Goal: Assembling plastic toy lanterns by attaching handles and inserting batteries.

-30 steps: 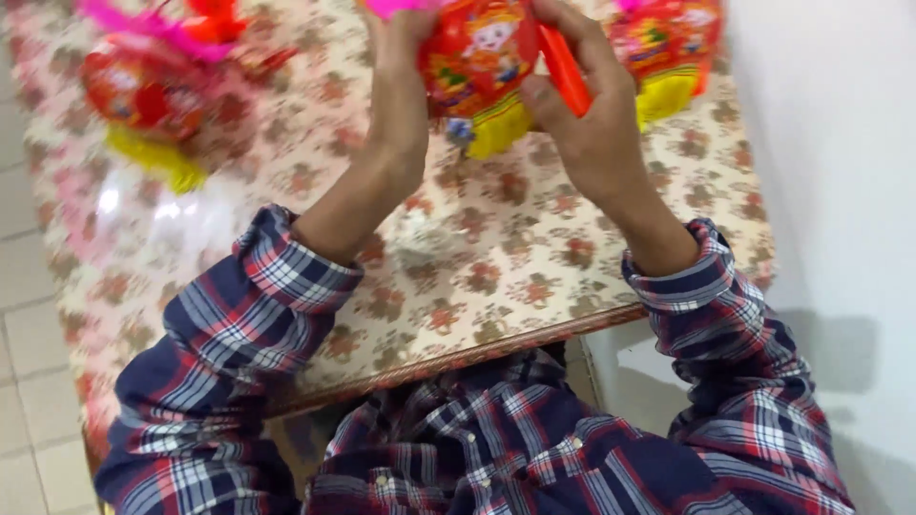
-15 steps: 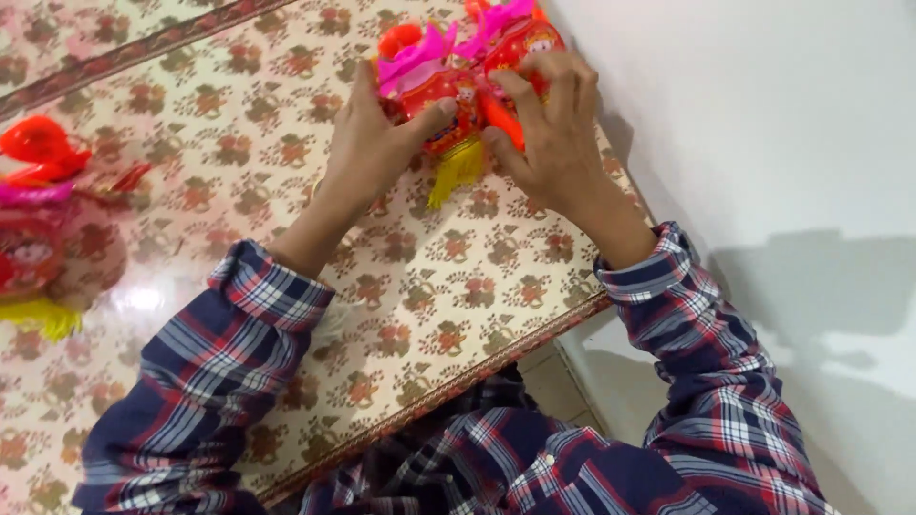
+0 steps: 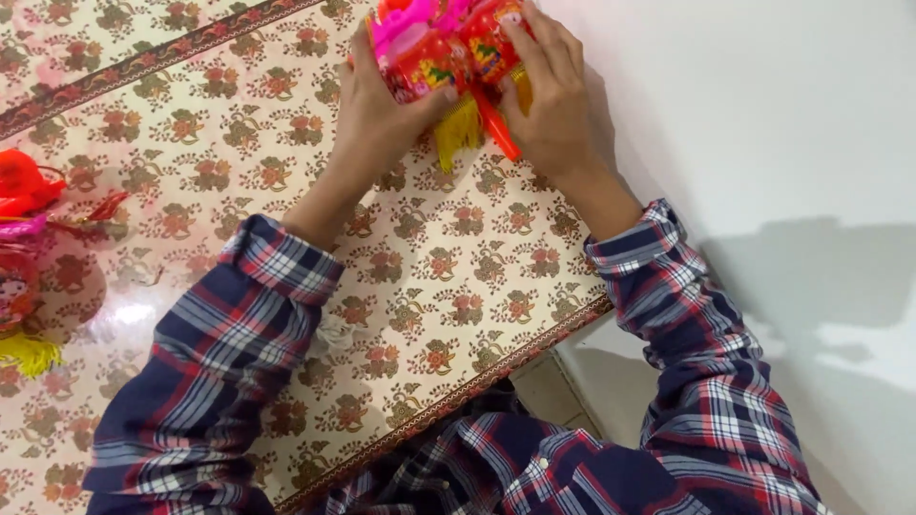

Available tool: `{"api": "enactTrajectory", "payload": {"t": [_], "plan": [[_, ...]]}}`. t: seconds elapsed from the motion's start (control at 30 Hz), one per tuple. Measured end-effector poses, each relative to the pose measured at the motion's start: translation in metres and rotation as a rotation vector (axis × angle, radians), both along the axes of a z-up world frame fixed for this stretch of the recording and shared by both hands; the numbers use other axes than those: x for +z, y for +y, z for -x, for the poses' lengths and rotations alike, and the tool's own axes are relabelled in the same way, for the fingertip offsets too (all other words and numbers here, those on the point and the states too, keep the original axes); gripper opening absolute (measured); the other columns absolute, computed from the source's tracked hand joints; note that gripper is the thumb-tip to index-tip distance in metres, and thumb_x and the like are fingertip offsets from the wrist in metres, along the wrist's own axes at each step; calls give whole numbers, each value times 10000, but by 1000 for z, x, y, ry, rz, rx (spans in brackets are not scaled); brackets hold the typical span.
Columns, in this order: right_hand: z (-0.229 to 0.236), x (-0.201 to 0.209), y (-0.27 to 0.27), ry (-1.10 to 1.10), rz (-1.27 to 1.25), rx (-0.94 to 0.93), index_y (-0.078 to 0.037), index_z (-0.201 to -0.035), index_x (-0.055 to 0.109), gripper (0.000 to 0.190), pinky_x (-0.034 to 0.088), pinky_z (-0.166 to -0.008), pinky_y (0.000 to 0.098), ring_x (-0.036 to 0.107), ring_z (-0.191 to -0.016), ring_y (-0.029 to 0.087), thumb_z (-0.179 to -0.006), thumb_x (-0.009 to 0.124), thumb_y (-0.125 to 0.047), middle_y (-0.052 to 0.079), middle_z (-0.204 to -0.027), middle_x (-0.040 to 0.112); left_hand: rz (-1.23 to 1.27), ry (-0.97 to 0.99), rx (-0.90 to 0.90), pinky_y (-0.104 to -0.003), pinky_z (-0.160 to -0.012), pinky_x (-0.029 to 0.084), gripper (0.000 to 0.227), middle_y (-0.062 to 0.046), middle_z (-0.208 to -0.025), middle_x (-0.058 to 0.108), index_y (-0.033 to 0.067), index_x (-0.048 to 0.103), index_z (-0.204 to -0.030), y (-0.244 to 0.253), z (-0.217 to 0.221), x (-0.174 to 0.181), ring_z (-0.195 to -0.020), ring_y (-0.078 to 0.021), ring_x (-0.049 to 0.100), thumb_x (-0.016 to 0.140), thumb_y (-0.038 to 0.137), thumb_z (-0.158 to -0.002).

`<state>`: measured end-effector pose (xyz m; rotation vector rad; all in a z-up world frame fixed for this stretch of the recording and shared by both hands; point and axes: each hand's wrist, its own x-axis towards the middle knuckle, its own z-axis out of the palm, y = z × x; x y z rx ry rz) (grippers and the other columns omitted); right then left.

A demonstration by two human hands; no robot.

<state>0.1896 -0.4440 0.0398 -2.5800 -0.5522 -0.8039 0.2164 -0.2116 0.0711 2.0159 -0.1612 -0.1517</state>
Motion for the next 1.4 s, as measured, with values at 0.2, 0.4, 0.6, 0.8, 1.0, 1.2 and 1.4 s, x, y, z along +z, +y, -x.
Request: {"api": "enactTrajectory", "payload": {"t": [0.2, 0.4, 0.6, 0.8, 1.0, 1.2, 1.4], "plan": [[18, 39, 16, 168, 62, -112, -96, -1527, 455, 480, 564, -1029, 601, 431, -1404, 390, -1097, 652, -183, 154, -1566, 445, 99, -135, -62, -479, -952, 686, 1193, -226, -1512, 499, 190, 20, -1581, 11, -13, -22, -1206, -262, 756, 953, 435, -879], [25, 39, 25, 34, 9, -78, -49, -1453, 537, 432, 458, -1145, 539, 388, -1384, 362, -1055, 705, -66, 194, -1465, 407, -167, -152, -35, -522, -890, 620, 934, -251, -1382, 514, 162, 197, -1532, 33, 11, 4, -1178, -393, 632, 849, 478, -943], [27, 23, 65, -390, 91, 190, 25, -1069, 728, 123, 428, -1033, 552, 441, -1272, 354, -963, 671, 2, 160, -1281, 565, -542, -199, -108, -594, -913, 523, 711, -273, -1610, 200, 135, 369, -1545, 84, 79, 46, -1360, -494, 443, 657, 504, -1009], [49, 17, 142, -446, 90, 420, -53, -937, 668, 100, 396, -934, 481, 551, -1126, 318, -843, 671, -22, 125, -1036, 652, -641, -513, 37, -385, -714, 580, 381, -144, -1199, 680, 100, 653, -1276, 163, 136, 37, -983, -268, 658, 647, 403, -1045], [65, 21, 211, -435, 47, 641, -67, -950, 702, 115, 387, -930, 524, 553, -1115, 330, -866, 634, -28, 106, -988, 701, -1030, -847, 461, -555, -977, 451, 425, -255, -1401, 484, 59, 695, -1236, 273, 164, 4, -1295, -430, 435, 996, 295, -1050], [74, 4, 250, -369, 56, 644, -125, -926, 748, 78, 315, -1060, 505, 530, -1190, 276, -918, 670, -131, 47, -1009, 709, -1124, -477, 605, -607, -1062, 423, 1023, -266, -1468, 379, 47, 356, -1556, 338, 169, -18, -1282, -457, 442, 1026, 630, -1048], [86, 3, 254, -319, 94, 660, -128, -910, 735, 42, 278, -1096, 513, 532, -1194, 284, -912, 702, -103, 26, -1016, 732, -896, -585, 514, -422, -824, 614, 885, -215, -1263, 581, 81, 378, -1482, 346, 160, -26, -1083, -361, 609, 996, 413, -943]]}}
